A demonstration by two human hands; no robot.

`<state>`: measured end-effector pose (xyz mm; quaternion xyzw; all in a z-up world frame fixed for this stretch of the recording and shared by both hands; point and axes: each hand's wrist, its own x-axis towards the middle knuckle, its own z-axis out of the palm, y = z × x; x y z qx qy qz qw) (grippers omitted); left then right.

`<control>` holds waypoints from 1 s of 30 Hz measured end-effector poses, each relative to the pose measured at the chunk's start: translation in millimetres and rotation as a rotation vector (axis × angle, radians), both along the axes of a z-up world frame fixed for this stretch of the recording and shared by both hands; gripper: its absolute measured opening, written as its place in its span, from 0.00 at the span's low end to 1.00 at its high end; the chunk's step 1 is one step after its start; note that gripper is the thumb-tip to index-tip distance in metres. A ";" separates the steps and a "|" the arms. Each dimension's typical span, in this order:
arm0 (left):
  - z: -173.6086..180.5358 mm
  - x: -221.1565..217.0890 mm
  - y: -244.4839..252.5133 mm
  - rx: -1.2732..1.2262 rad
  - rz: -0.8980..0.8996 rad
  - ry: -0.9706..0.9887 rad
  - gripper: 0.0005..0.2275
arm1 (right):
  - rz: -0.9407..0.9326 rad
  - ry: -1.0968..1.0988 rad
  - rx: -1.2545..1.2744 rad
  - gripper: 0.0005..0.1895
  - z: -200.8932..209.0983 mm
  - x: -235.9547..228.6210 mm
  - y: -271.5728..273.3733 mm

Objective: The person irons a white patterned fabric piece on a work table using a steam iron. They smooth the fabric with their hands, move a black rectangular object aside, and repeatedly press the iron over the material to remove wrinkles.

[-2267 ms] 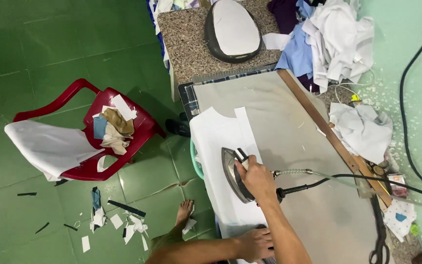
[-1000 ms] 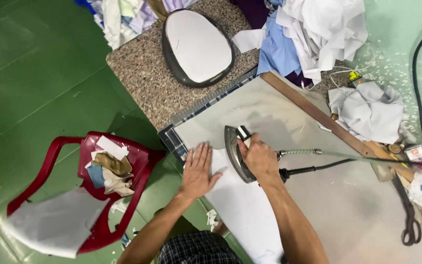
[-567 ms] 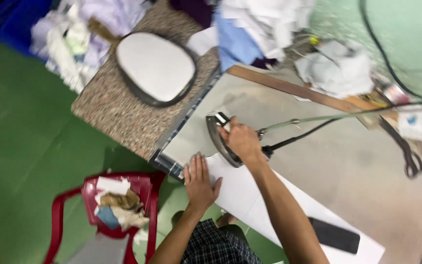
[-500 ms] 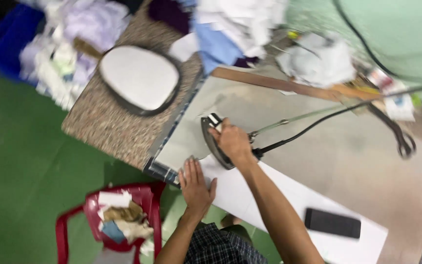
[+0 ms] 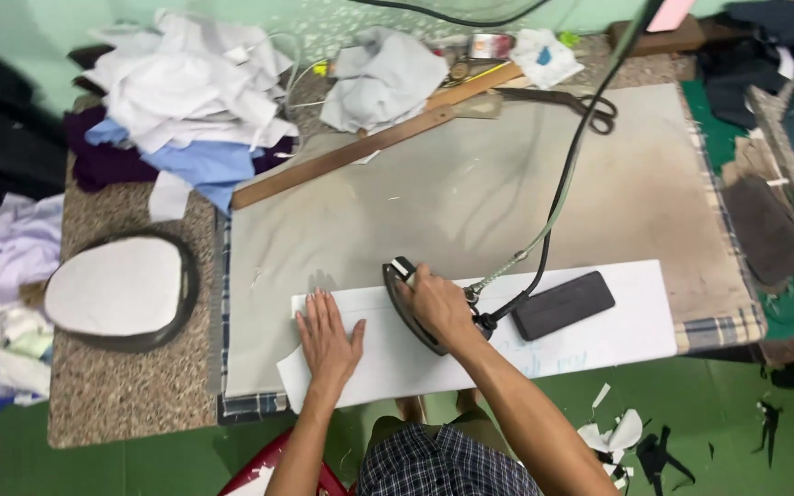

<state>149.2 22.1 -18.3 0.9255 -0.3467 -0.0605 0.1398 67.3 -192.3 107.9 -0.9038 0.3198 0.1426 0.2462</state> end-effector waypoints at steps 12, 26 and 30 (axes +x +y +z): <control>2.0 6.9 -7.4 0.184 -0.008 -0.060 0.37 | -0.136 -0.051 0.083 0.22 33.6 -31.4 -45.8; 10.5 -236.6 -210.2 -0.181 -0.974 0.116 0.27 | -0.037 -0.162 0.231 0.23 -22.8 -37.6 -62.8; -32.5 -266.5 -305.4 0.053 -0.599 -0.081 0.41 | 0.010 -0.059 0.353 0.25 -13.6 -40.0 -74.2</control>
